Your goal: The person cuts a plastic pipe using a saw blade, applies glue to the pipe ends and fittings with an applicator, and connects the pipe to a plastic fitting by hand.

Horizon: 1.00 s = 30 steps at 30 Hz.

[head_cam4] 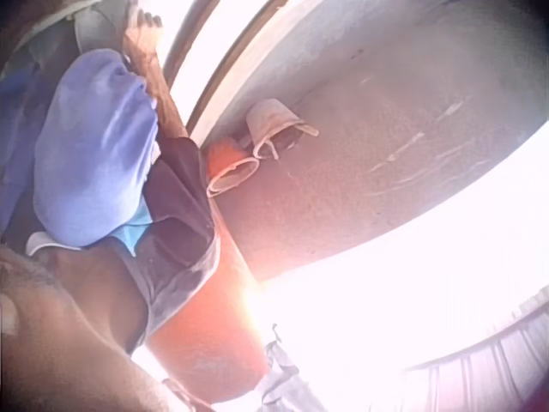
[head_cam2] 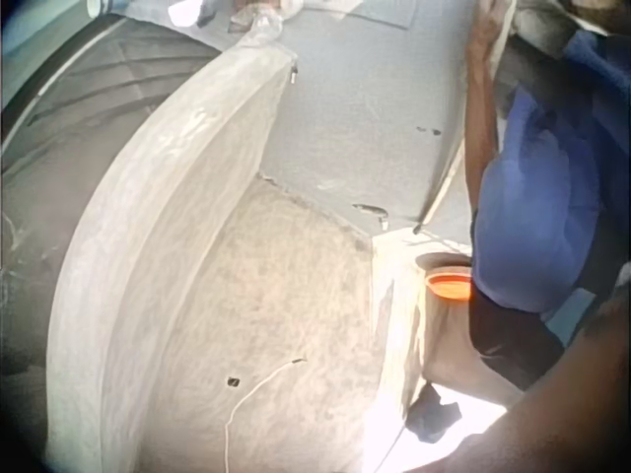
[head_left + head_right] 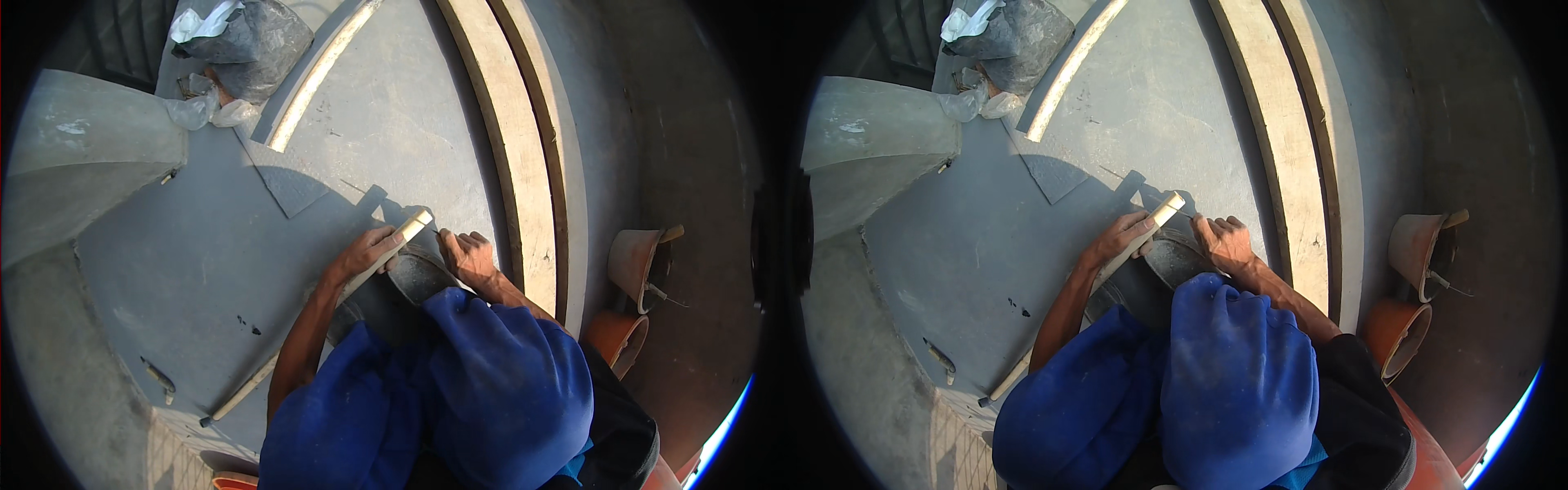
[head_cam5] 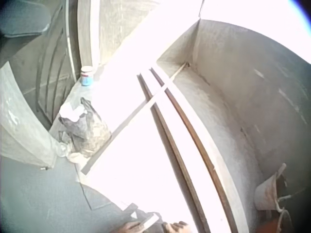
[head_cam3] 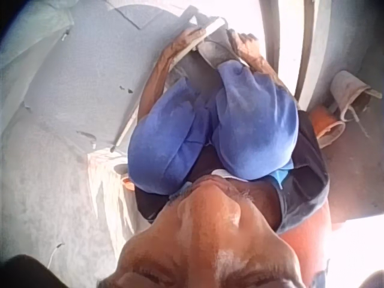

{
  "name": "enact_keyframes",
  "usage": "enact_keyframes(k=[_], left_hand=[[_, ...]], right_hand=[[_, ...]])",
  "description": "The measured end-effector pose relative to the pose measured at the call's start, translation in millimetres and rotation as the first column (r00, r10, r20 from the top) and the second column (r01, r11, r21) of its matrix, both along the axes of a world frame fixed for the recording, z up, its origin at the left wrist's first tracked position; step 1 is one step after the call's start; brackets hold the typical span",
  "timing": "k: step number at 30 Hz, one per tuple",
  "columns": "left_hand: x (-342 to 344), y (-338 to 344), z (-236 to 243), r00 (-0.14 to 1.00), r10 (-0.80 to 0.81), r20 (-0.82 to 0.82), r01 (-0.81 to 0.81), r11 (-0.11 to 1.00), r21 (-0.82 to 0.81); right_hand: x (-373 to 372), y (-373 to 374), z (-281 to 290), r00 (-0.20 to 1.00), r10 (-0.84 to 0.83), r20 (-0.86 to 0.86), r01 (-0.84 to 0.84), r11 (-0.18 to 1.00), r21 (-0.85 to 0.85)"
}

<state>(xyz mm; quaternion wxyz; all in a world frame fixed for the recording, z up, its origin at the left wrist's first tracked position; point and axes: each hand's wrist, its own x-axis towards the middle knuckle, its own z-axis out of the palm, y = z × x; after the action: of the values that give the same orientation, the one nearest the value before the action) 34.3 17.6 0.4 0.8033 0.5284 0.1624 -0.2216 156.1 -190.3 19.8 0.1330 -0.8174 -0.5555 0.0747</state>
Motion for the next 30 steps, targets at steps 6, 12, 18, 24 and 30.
enact_keyframes(k=[6,12,18,24,30], left_hand=[[-2,0,-11,0.999,-0.003,0.036,0.005,0.998,-0.068],[1,1,-12,1.000,0.000,-0.016,-0.003,0.988,-0.154],[4,4,-14,0.999,0.046,0.010,-0.043,0.975,-0.219],[1,0,-8,0.999,0.048,-0.001,-0.048,0.987,-0.152],[1,8,-9,0.999,0.047,-0.019,-0.050,0.965,-0.256]], right_hand=[[-11,-1,2,0.989,0.150,0.013,-0.150,0.980,0.130],[-2,3,-3,0.998,0.012,0.062,-0.027,0.969,0.247],[6,-8,-13,0.934,-0.355,0.041,0.358,0.926,-0.123],[17,2,-7,0.934,-0.353,0.059,0.357,0.931,-0.079],[10,9,-8,0.989,-0.148,0.000,0.148,0.989,0.021]])
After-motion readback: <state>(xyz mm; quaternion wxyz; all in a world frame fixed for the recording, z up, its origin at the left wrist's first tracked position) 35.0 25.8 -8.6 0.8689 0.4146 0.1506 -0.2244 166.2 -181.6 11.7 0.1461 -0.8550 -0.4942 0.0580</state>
